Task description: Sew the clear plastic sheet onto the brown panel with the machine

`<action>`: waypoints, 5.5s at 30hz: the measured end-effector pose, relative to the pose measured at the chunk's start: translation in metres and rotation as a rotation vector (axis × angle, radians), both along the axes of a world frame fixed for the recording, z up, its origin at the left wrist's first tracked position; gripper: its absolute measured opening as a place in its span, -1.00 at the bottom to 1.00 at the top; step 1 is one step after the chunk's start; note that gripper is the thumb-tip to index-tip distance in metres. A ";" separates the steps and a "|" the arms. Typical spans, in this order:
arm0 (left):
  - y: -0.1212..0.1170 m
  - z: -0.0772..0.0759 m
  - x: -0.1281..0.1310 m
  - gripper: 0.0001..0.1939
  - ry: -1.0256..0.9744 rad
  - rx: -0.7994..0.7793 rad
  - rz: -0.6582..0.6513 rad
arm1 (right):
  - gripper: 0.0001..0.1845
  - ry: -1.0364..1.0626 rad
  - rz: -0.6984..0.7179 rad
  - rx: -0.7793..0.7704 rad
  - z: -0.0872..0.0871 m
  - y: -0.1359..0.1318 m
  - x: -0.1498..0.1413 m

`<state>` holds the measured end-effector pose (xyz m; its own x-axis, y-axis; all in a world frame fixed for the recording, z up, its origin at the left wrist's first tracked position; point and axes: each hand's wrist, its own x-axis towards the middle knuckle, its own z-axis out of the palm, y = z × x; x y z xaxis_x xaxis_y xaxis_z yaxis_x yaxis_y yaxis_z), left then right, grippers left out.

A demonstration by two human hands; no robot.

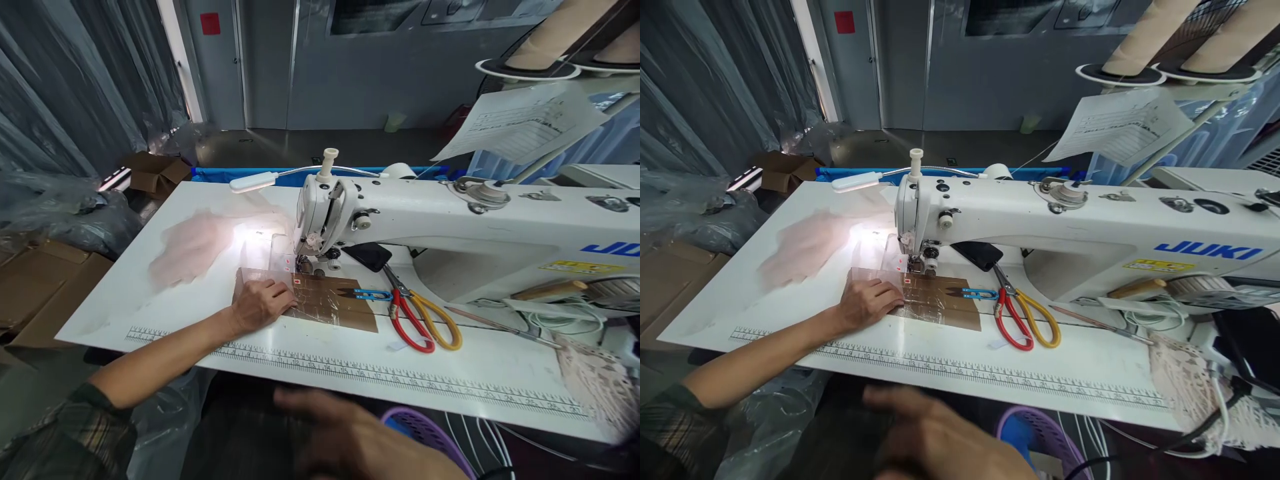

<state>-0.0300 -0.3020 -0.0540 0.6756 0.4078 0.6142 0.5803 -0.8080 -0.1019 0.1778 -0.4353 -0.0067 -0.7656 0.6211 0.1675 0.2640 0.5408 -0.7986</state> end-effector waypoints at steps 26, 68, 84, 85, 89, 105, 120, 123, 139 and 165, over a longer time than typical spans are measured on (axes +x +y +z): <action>0.005 0.062 -0.014 -0.65 0.011 -0.178 -0.044 | -0.64 -0.182 -0.335 0.619 -0.052 0.133 -0.009; 0.055 0.019 -0.041 -0.50 0.111 -0.402 -0.282 | -0.82 -0.007 0.080 0.259 -0.030 0.032 -0.002; 0.022 0.015 -0.028 -0.81 0.000 -0.504 -0.295 | -0.54 -0.307 -0.318 0.506 -0.052 0.154 -0.003; 0.021 0.015 -0.028 -0.80 -0.002 -0.490 -0.275 | -0.54 -0.297 -0.317 0.506 -0.052 0.154 -0.002; 0.018 0.014 -0.025 -0.83 -0.019 -0.404 -0.242 | -0.55 -0.261 -0.279 0.511 -0.052 0.154 -0.004; 0.022 0.012 -0.024 -0.84 0.106 -0.112 -0.325 | -0.58 -0.238 -0.284 0.490 -0.048 0.152 -0.001; 0.023 0.012 -0.024 -0.82 0.116 -0.033 -0.291 | -0.59 -0.183 -0.273 0.447 -0.046 0.155 0.001; 0.023 0.011 -0.024 -0.84 0.103 -0.034 -0.302 | -0.59 -0.190 -0.275 0.451 -0.046 0.154 0.000; 0.024 0.010 -0.024 -0.85 0.104 -0.041 -0.296 | -0.57 -0.251 -0.174 0.372 -0.029 0.144 0.004; 0.040 0.011 -0.025 -0.69 0.139 -0.205 -0.021 | -0.62 -0.299 -0.231 0.408 -0.024 0.138 -0.002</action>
